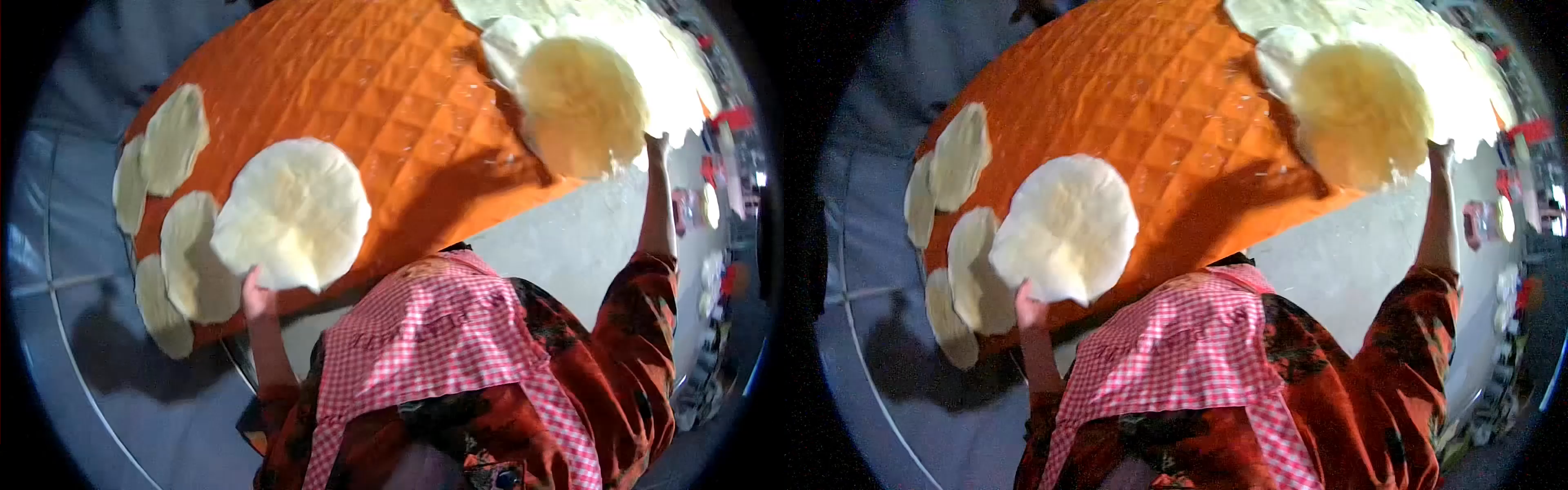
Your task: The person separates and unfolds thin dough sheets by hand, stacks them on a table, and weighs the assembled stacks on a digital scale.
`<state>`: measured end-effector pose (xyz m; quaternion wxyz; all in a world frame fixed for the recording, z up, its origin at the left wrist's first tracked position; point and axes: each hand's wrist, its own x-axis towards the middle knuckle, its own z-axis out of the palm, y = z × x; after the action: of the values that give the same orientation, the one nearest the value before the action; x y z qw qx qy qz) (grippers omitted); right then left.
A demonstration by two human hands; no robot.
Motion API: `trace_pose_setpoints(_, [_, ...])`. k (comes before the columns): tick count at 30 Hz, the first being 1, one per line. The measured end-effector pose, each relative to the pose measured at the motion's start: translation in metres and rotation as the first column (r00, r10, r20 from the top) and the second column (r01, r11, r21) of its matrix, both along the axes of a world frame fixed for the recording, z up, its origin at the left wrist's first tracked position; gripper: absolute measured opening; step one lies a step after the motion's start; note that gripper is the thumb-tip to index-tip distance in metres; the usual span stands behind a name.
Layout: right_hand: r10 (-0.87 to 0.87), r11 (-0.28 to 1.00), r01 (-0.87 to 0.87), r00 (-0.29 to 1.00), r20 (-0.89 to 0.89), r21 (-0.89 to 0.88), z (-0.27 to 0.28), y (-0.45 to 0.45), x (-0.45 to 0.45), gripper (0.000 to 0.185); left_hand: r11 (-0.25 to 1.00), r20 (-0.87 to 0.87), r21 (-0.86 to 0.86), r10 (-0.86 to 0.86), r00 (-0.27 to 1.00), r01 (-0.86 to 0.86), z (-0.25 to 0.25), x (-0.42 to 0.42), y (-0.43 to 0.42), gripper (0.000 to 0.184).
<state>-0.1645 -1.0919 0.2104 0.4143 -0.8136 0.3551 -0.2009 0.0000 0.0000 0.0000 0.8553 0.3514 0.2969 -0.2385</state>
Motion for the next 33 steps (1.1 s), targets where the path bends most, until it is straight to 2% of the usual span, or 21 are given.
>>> trace_pose_setpoints(1, [0.155, 0.881, -0.228, 0.967, 0.202, 0.415, -0.002, 0.012, 0.021, 0.053, 0.997, -0.068, 0.050, 0.067, 0.995, -0.063, 0.010, -0.002, -0.012, 0.044])
trace_pose_setpoints(2, [0.194, 0.570, -0.462, 0.879, 0.435, 0.679, 0.007, 0.024, 0.035, 0.047, 0.997, -0.035, 0.040, 0.074, 0.997, -0.073, 0.040, 0.003, -0.030, 0.037])
trace_pose_setpoints(3, [0.303, 0.780, -0.467, 0.865, 0.401, 0.418, -0.055, 0.131, 0.114, 0.050, 0.996, 0.244, 0.038, 0.065, 0.968, -0.077, 0.025, 0.133, 0.016, 0.036])
trace_pose_setpoints(5, [0.464, 0.884, -0.457, 0.882, -0.082, 0.097, -0.067, 0.403, 0.183, 0.056, 0.998, 0.210, -0.016, 0.061, 0.976, -0.059, 0.020, 0.108, 0.013, 0.036])
trace_pose_setpoints(8, [0.801, 0.523, -0.850, 0.516, -0.302, -0.064, -0.063, 0.740, 0.231, 0.067, 0.991, 0.318, 0.108, 0.039, 0.947, -0.077, 0.082, 0.125, 0.050, 0.034])
trace_pose_setpoints(10, [0.980, 0.199, -0.924, 0.189, 0.063, -0.328, -0.062, 0.838, 0.230, 0.092, 0.934, 0.464, 0.352, -0.120, 0.878, -0.058, 0.082, 0.112, 0.035, 0.035])
trace_pose_setpoints(11, [0.960, 0.226, -0.947, 0.176, 0.217, -0.229, -0.061, 0.865, 0.234, 0.075, 0.963, 0.387, 0.261, -0.046, 0.921, -0.061, 0.096, 0.118, 0.013, 0.036])
trace_pose_setpoints(12, [0.951, 0.309, -0.943, 0.309, 0.022, -0.121, -0.053, 0.887, 0.240, 0.075, 0.972, 0.274, 0.232, -0.021, 0.961, -0.045, 0.107, 0.122, 0.002, 0.039])
trace_pose_setpoints(14, [0.913, 0.367, -0.916, 0.388, -0.125, -0.161, -0.057, 0.903, 0.284, 0.050, 0.978, 0.324, 0.207, -0.044, 0.945, -0.025, 0.121, 0.126, -0.012, 0.043])
trace_pose_setpoints(17, [0.851, 0.504, -0.834, 0.523, -0.034, -0.226, -0.037, 0.864, 0.342, 0.017, 0.997, 0.558, 0.074, -0.029, 0.829, -0.014, 0.143, 0.131, -0.020, 0.051])
trace_pose_setpoints(20, [0.745, 0.655, -0.684, 0.656, 0.120, -0.321, 0.014, 0.758, 0.376, 0.015, 0.989, 0.649, 0.137, -0.047, 0.760, -0.056, 0.156, 0.124, -0.025, 0.056])
trace_pose_setpoints(21, [0.612, 0.791, -0.608, 0.784, 0.104, -0.069, 0.026, 0.720, 0.376, 0.016, 0.980, 0.651, 0.187, -0.069, 0.756, -0.072, 0.155, 0.124, -0.027, 0.058])
trace_pose_setpoints(22, [0.583, 0.769, -0.637, 0.728, 0.361, 0.043, 0.060, 0.685, 0.343, 0.020, 0.974, 0.620, 0.200, -0.046, 0.783, -0.102, 0.148, 0.123, -0.024, 0.054])
trace_pose_setpoints(23, [0.452, 0.870, -0.485, 0.856, 0.250, 0.087, 0.088, 0.657, 0.324, 0.027, 0.955, 0.594, 0.263, -0.048, 0.803, -0.137, 0.132, 0.126, -0.021, 0.052])
trace_pose_setpoints(24, [0.382, 0.705, -0.635, 0.714, 0.586, 0.315, 0.063, 0.612, 0.325, 0.027, 0.930, 0.561, 0.327, -0.049, 0.826, -0.167, 0.111, 0.125, -0.018, 0.050])
trace_pose_setpoints(25, [0.256, 0.756, -0.521, 0.793, 0.553, 0.397, 0.062, 0.585, 0.308, 0.024, 0.899, 0.523, 0.394, -0.049, 0.851, -0.190, 0.099, 0.125, -0.018, 0.049])
trace_pose_setpoints(26, [0.234, 0.740, -0.564, 0.727, 0.645, 0.367, 0.022, 0.534, 0.302, 0.020, 0.838, 0.501, 0.487, -0.038, 0.864, -0.245, 0.098, 0.116, -0.030, 0.043])
trace_pose_setpoints(27, [0.151, 0.858, -0.382, 0.827, 0.542, 0.344, 0.023, 0.526, 0.272, 0.022, 0.774, 0.478, 0.576, -0.058, 0.876, -0.263, 0.074, 0.112, -0.028, 0.041])
trace_pose_setpoints(29, [0.017, 0.839, -0.278, 0.873, 0.488, 0.468, -0.018, 0.498, 0.220, 0.030, 0.733, 0.464, 0.646, -0.154, 0.872, -0.214, 0.039, 0.105, -0.024, 0.035])
trace_pose_setpoints(31, [0.028, 0.924, -0.093, 0.984, 0.177, 0.370, -0.083, 0.481, 0.170, 0.026, 0.541, 0.370, 0.831, -0.360, 0.857, -0.131, 0.008, 0.102, -0.022, 0.033])
trace_pose_setpoints(33, [-0.253, 0.773, 0.084, 0.950, 0.184, 0.629, -0.164, 0.479, 0.140, 0.021, 0.412, 0.300, 0.905, -0.451, 0.841, -0.102, -0.009, 0.103, -0.017, 0.030])
